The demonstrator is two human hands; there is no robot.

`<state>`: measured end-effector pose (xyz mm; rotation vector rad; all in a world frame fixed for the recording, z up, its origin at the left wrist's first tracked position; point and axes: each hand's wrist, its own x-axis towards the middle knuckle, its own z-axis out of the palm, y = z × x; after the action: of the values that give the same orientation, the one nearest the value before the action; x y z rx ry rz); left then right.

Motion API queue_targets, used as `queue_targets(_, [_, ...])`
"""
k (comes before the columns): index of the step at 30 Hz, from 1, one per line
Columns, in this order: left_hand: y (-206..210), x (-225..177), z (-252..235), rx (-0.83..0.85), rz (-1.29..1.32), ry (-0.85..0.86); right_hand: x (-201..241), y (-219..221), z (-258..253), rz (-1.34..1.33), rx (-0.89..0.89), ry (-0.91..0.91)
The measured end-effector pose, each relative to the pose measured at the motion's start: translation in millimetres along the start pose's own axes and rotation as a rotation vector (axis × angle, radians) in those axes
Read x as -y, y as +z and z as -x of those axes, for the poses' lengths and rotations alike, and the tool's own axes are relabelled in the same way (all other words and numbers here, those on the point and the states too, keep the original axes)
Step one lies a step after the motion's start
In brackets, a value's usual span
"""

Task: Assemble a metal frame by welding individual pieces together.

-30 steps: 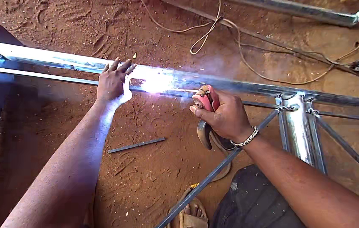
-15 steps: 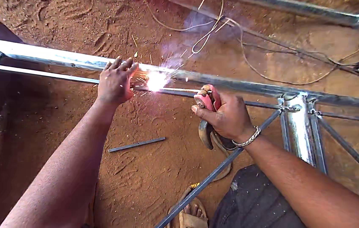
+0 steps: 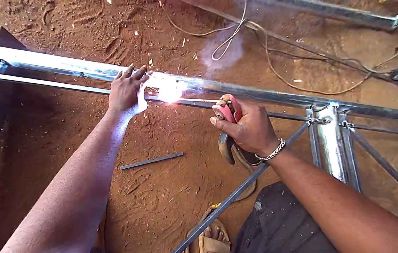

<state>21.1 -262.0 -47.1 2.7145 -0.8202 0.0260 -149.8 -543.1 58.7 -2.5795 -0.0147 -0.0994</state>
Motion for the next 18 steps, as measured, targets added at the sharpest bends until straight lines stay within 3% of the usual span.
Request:
queue_targets(2, [10,9,1,-0.093,0.132,0.051,2,-3,0,-0.012,-0.052,0.006])
queue_targets(7, [-1,-6,-1,-0.012,-0.085,-0.014,3,-24,-2,-0.100,-0.202,0.079])
queue_targets(14, [22,-2,6,-0.275,0.010,0.023,15,-63,29,-0.105,-0.305,0.161])
queue_targets(16, [33,-11,24,-0.425,0.080,-0.090,24,-84,53,-0.192,-0.326,0.187])
queue_targets(18, [53,-22,59,-0.460,0.129,-0.261,28,-100,82,-0.314,-0.348,0.227])
